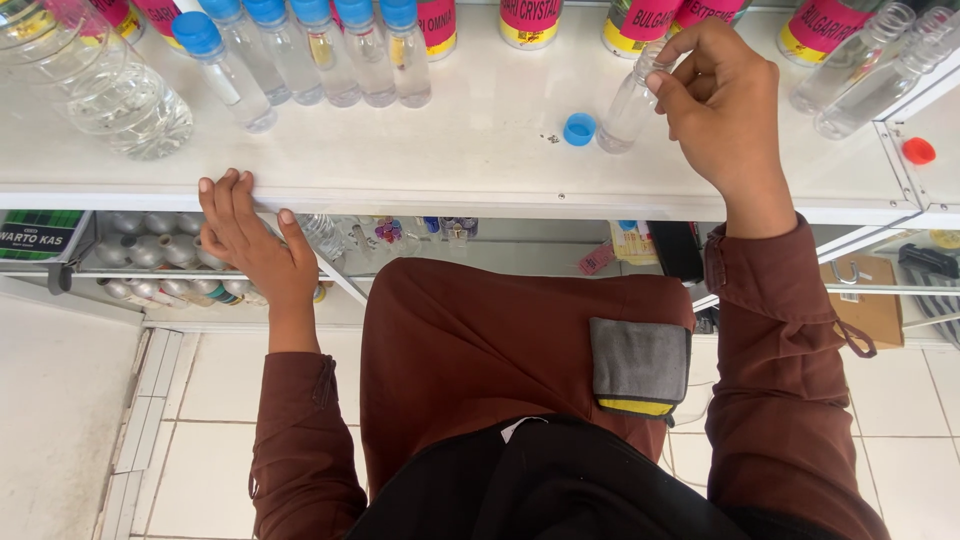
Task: The recorder is putting blue plastic caps onto small clear perfume bottles on a store counter.
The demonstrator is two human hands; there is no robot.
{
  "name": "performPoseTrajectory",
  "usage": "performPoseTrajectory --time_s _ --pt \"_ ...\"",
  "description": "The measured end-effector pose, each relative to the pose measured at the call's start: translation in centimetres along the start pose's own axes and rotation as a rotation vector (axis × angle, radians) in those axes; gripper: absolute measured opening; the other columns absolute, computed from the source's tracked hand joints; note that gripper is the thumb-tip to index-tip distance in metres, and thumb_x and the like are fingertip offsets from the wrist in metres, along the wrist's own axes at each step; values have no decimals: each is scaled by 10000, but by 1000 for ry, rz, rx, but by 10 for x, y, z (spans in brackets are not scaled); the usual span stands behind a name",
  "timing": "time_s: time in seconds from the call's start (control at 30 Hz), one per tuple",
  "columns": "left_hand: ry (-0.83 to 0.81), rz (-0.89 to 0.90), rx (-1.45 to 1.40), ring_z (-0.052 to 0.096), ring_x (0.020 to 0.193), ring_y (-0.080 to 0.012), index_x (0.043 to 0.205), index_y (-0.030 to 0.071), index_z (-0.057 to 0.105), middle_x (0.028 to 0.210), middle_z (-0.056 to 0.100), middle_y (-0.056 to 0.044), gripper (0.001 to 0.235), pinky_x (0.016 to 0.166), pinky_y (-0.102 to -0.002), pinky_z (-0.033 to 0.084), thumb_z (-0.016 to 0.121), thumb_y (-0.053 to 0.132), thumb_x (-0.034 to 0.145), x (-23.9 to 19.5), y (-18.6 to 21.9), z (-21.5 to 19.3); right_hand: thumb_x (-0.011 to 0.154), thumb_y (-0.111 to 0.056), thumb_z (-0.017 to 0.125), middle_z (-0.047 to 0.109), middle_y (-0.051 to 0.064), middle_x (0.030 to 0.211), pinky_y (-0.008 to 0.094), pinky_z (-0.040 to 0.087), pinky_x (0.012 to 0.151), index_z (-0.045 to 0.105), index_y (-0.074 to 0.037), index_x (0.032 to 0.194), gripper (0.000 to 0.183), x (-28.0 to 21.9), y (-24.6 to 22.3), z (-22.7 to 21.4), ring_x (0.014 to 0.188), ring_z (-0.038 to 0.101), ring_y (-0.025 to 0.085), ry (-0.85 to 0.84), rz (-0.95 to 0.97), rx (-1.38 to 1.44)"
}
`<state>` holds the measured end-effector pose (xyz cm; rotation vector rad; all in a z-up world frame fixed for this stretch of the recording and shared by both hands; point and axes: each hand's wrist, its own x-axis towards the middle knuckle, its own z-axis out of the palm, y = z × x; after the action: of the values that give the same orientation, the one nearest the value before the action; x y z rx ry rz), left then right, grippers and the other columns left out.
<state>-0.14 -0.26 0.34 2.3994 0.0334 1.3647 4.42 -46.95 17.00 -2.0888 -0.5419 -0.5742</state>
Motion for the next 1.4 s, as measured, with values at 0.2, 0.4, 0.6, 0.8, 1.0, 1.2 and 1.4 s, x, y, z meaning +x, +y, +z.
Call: performPoseTrajectory --time_s 0.2,0.4,0.6,0.8,1.0,1.2,1.4 --pt "13 13 -5 274 1585 -315 1503 18 488 1588 495 -116 484 1199 -513 214 383 342 1158 0 -1 2 1109 48 720 683 72 858 222 430 558 610 11 1138 120 -6 -10 0 695 659 87 21 -20 -96" --pt "16 17 3 278 1580 -317 1500 21 493 1582 501 -118 481 1197 -516 214 385 340 1156 0 0 2 1097 62 768 665 74 816 232 388 573 632 -8 1221 197 -21 -24 21 607 595 77 229 -132 -215" --pt "12 17 -5 265 1588 -320 1513 18 482 1598 484 -113 477 1208 -515 208 388 331 1165 0 1 0 970 3 731 641 121 734 369 496 573 653 -19 1207 251 -29 -31 63 615 647 276 42 -291 -445" --pt "-4 18 -9 271 1583 -317 1503 25 494 1589 488 -110 472 1192 -500 218 403 333 1157 1 -3 -1 941 -51 700 645 123 714 401 500 522 654 -35 916 55 -26 -9 83 594 645 337 -40 -181 -782" --pt "-6 22 -4 272 1581 -320 1499 20 498 1591 489 -110 470 1197 -505 211 417 323 1150 0 -2 -2 849 18 732 634 169 915 400 519 614 681 -20 930 103 -26 -61 79 848 664 307 -68 -286 -576" --pt "-12 15 -9 272 1585 -323 1506 17 495 1596 487 -115 466 1201 -507 213 426 309 1150 1 1 -4 927 87 789 653 113 1282 322 543 960 602 -13 1017 231 -41 -61 49 1099 670 265 117 -365 -138" --pt "-5 24 -14 269 1589 -324 1513 14 490 1599 485 -120 466 1204 -507 218 425 307 1156 1 1 -4 993 79 747 576 83 1314 293 575 1001 453 -34 1319 454 -27 -38 22 1134 668 167 498 -206 347"
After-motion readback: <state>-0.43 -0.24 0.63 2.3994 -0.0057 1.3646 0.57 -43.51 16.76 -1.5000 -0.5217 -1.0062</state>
